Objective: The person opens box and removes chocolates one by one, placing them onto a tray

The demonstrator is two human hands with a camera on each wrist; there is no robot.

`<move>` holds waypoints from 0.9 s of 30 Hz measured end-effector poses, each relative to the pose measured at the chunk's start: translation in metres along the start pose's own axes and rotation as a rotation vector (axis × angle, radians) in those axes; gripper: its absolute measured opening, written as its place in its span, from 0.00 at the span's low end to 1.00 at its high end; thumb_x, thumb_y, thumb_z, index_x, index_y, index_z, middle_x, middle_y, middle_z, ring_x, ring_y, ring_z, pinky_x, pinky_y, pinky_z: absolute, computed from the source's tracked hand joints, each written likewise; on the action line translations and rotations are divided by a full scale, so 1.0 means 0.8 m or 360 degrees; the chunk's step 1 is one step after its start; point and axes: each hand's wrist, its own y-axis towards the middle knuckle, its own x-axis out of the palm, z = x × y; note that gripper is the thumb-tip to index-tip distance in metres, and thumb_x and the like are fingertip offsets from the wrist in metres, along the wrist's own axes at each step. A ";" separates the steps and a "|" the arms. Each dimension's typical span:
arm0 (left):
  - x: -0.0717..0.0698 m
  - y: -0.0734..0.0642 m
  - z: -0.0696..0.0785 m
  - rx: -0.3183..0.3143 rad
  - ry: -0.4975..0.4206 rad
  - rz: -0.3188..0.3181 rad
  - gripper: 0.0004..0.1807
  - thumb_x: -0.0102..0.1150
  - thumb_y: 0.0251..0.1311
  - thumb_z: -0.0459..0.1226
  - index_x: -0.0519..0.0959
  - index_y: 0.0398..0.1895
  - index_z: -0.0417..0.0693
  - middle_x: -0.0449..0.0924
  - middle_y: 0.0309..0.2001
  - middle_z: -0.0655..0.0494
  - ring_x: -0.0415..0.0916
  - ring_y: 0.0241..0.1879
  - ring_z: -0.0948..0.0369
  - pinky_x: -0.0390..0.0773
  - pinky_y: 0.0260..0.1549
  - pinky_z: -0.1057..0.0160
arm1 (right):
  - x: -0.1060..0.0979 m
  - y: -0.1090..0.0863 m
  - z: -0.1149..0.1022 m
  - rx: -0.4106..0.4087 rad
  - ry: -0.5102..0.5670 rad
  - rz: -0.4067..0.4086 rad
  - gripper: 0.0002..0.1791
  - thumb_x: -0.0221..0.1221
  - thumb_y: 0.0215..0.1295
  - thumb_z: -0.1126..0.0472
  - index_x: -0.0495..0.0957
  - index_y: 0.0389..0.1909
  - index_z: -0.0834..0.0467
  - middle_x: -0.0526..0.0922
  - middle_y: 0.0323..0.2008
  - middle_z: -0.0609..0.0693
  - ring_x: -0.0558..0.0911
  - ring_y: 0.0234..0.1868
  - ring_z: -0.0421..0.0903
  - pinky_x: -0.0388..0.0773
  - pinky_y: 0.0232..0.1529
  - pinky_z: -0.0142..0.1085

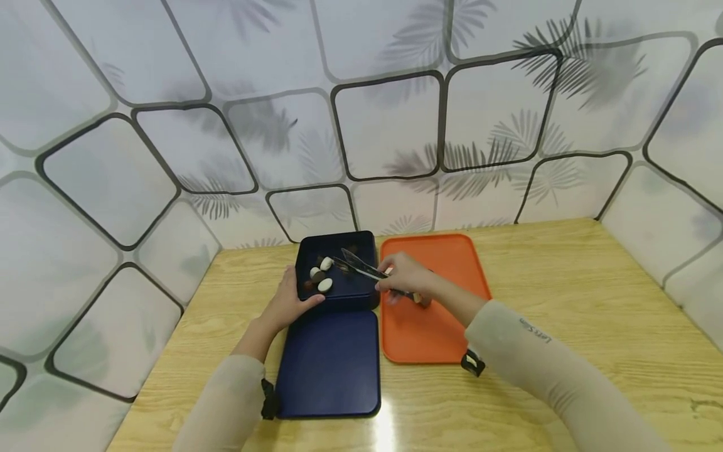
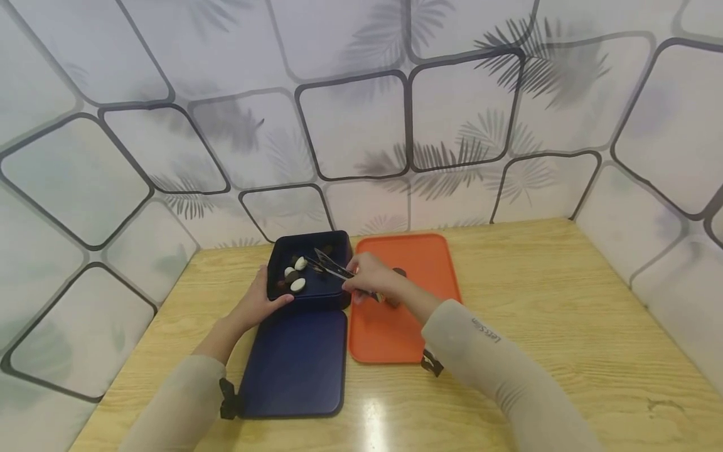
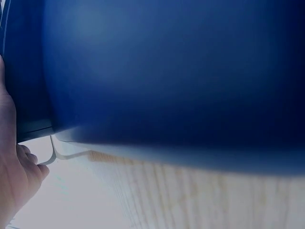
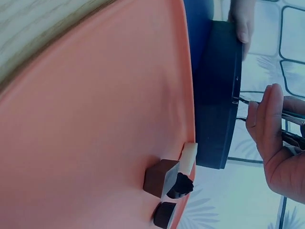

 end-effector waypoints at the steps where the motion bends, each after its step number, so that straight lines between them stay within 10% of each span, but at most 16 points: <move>1: -0.001 0.000 0.001 0.0003 0.0004 0.0003 0.58 0.64 0.55 0.51 0.38 0.72 0.28 0.40 0.72 0.29 0.39 0.72 0.38 0.47 0.67 0.42 | 0.001 0.000 -0.001 -0.0001 -0.0033 0.0002 0.25 0.63 0.55 0.69 0.70 0.54 0.69 0.83 0.28 0.68 0.80 0.13 0.43 0.82 0.27 0.44; 5: -0.002 0.001 0.001 -0.0020 0.0032 -0.0011 0.59 0.63 0.55 0.54 0.37 0.71 0.26 0.38 0.71 0.27 0.37 0.72 0.38 0.47 0.68 0.42 | 0.008 0.003 -0.004 -0.0002 -0.0158 0.0040 0.26 0.65 0.54 0.67 0.71 0.55 0.70 0.83 0.20 0.61 0.79 0.12 0.42 0.81 0.24 0.38; 10: -0.002 0.001 0.001 -0.0066 0.0044 -0.0041 0.61 0.62 0.55 0.56 0.36 0.71 0.27 0.36 0.72 0.28 0.35 0.72 0.38 0.47 0.68 0.42 | 0.023 0.014 -0.001 -0.0008 -0.0269 0.0055 0.09 0.64 0.54 0.68 0.73 0.30 0.66 0.77 0.12 0.52 0.80 0.12 0.43 0.80 0.22 0.34; 16: 0.000 0.001 0.000 -0.0025 0.0009 -0.0025 0.58 0.64 0.56 0.52 0.37 0.72 0.30 0.38 0.72 0.29 0.37 0.72 0.39 0.47 0.68 0.42 | 0.031 0.021 -0.006 0.0010 -0.0421 0.0044 0.22 0.64 0.55 0.67 0.63 0.09 0.55 0.75 0.10 0.51 0.81 0.12 0.44 0.80 0.22 0.34; 27: 0.000 0.000 0.002 -0.0012 -0.0007 -0.0001 0.57 0.65 0.55 0.50 0.38 0.72 0.30 0.39 0.72 0.29 0.37 0.72 0.39 0.46 0.68 0.42 | 0.034 0.020 -0.003 0.0007 -0.0196 0.0003 0.11 0.60 0.60 0.70 0.72 0.41 0.71 0.79 0.19 0.57 0.81 0.15 0.45 0.82 0.23 0.37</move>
